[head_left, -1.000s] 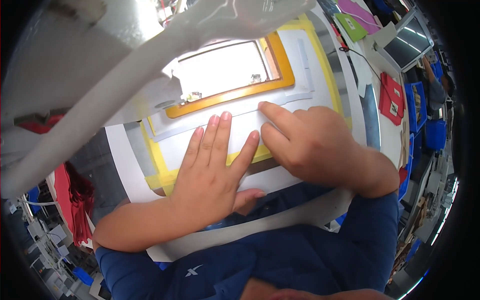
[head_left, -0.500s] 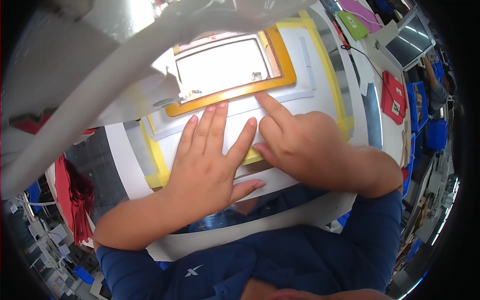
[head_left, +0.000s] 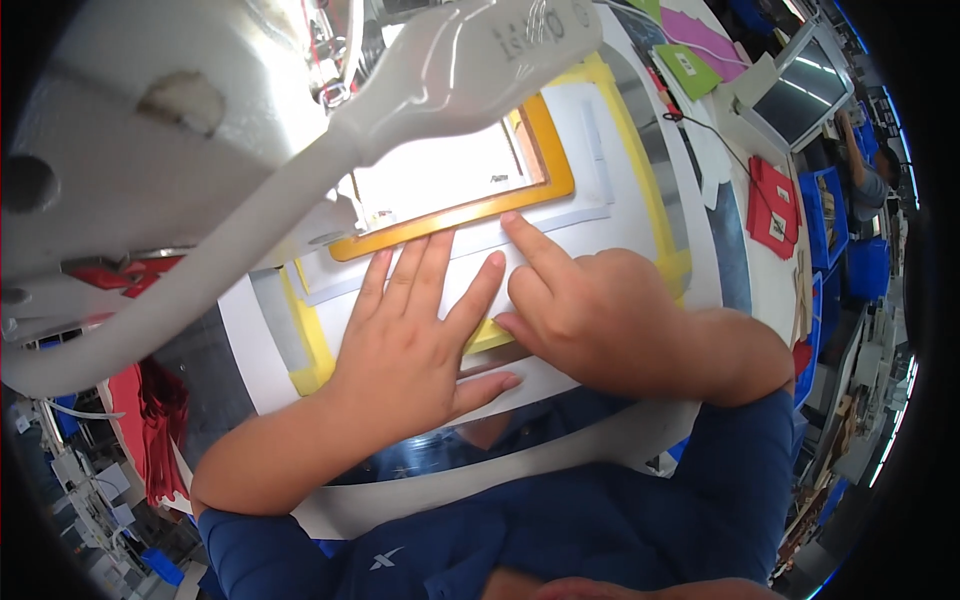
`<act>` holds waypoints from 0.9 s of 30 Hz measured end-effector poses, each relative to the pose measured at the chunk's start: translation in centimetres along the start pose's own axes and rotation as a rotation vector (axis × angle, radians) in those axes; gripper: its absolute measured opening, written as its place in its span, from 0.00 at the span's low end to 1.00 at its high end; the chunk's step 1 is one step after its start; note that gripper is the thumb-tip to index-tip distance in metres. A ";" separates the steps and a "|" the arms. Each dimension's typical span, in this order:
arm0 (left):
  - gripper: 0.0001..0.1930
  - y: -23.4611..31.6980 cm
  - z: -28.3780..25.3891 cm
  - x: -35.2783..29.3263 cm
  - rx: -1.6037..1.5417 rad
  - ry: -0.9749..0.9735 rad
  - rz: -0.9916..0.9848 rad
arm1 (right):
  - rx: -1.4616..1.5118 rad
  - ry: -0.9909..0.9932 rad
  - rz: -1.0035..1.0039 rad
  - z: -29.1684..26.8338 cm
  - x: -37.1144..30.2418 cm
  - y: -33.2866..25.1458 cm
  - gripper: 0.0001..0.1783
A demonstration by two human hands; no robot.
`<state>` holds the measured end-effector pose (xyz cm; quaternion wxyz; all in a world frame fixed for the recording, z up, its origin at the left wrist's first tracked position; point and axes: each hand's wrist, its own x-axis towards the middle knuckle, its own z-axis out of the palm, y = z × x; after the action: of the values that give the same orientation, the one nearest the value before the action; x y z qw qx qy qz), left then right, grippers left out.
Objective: Operating an automatic sewing machine to stitch labels onto red leather pieces and trimming excess thread.
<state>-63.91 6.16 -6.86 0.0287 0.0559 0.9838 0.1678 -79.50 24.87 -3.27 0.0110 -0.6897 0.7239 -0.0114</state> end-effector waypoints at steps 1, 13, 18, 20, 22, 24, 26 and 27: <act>0.52 0.0 0.0 0.1 0.003 0.007 0.000 | 0.017 0.038 0.013 0.0 -0.1 0.1 0.17; 0.52 -0.2 -0.1 0.3 -0.056 0.041 -0.007 | 0.099 0.328 0.147 -0.6 0.1 2.4 0.13; 0.53 -1.1 -0.2 0.3 -0.094 0.029 0.029 | 0.203 0.500 0.189 0.8 0.7 4.4 0.10; 0.53 -1.1 -0.3 0.1 -0.075 0.025 0.031 | 0.305 0.511 0.221 1.1 0.8 4.8 0.08; 0.53 -1.3 -0.4 -0.1 -0.055 0.020 0.029 | 0.313 0.513 0.219 1.2 1.0 5.0 0.08; 0.53 -1.7 -0.7 -0.1 -0.065 0.008 0.058 | 0.314 0.517 0.225 1.1 0.9 5.1 0.08; 0.53 -1.8 -0.8 -0.1 -0.059 0.008 0.068 | 0.309 0.501 0.219 1.3 0.9 5.2 0.08; 0.53 -1.9 -0.8 -0.1 -0.052 0.009 0.075 | 0.309 0.501 0.219 1.4 0.9 5.2 0.08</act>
<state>-64.06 4.16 -6.76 0.0194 0.0912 0.9765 0.1944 -84.68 24.25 -4.81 -0.0617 -0.5734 0.7639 -0.2896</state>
